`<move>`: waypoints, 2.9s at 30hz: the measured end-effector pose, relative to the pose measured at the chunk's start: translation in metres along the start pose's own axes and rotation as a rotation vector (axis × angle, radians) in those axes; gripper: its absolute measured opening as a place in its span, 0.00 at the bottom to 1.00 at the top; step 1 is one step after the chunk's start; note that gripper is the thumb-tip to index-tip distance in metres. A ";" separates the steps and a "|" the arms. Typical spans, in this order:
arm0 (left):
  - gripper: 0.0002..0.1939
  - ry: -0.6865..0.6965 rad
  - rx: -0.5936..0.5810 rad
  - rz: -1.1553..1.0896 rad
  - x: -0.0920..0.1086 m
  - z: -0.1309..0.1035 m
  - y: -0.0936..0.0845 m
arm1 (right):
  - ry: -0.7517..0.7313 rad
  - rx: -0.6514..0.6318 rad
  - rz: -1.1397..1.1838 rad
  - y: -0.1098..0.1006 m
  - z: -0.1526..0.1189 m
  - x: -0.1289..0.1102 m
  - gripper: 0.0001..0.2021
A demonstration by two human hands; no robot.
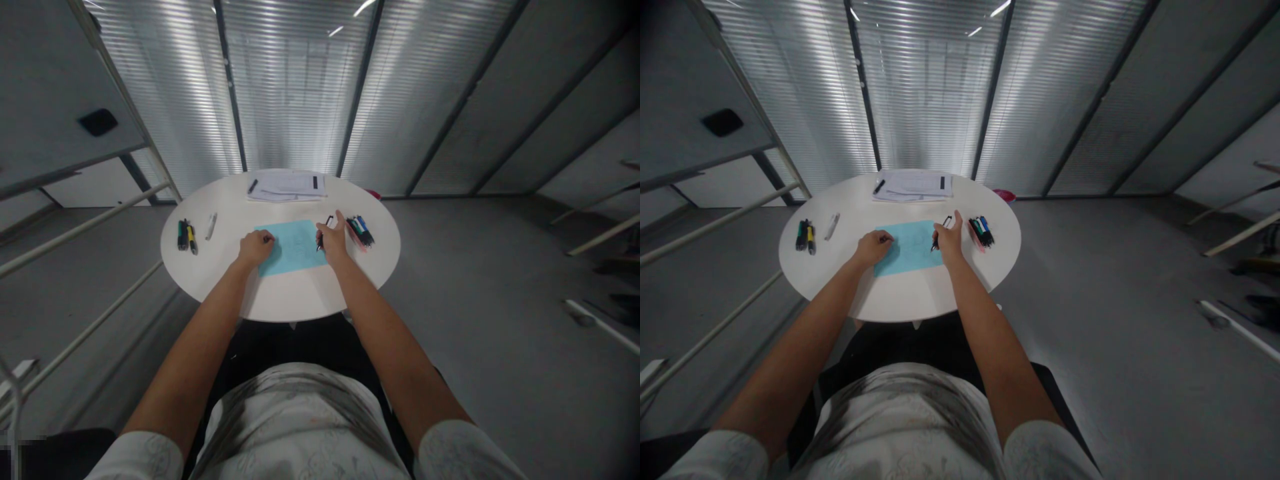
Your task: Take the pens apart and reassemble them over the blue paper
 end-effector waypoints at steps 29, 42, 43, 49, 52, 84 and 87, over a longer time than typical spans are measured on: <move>0.13 0.018 0.016 -0.009 0.000 0.001 -0.001 | 0.089 -0.200 0.026 0.004 -0.016 -0.006 0.38; 0.14 0.015 -0.004 -0.002 0.001 -0.001 -0.006 | -0.392 -0.104 -0.860 -0.018 0.049 -0.018 0.22; 0.14 0.019 0.000 -0.004 0.000 0.000 -0.005 | -0.462 -0.112 -0.956 -0.021 0.052 -0.020 0.23; 0.14 0.034 0.007 0.000 -0.001 0.000 -0.004 | -0.584 -0.172 -1.382 -0.037 0.051 -0.019 0.20; 0.14 0.005 -0.003 -0.003 0.000 -0.001 -0.005 | -0.624 -0.156 -1.434 -0.044 0.048 -0.014 0.19; 0.14 0.049 0.011 -0.003 -0.005 0.001 -0.002 | -0.536 -0.145 -1.573 -0.060 0.059 -0.020 0.19; 0.14 0.040 0.009 0.004 -0.005 0.001 -0.002 | -0.537 -0.138 -1.563 -0.061 0.060 -0.020 0.18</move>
Point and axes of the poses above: each hand's wrist, its own z-axis towards the middle knuckle, its own y-axis out of the palm, x = y × z, the point moved 1 cm from there along z, towards the middle knuckle, and after that the axes turned 12 degrees about x, right-handed, at the moved point
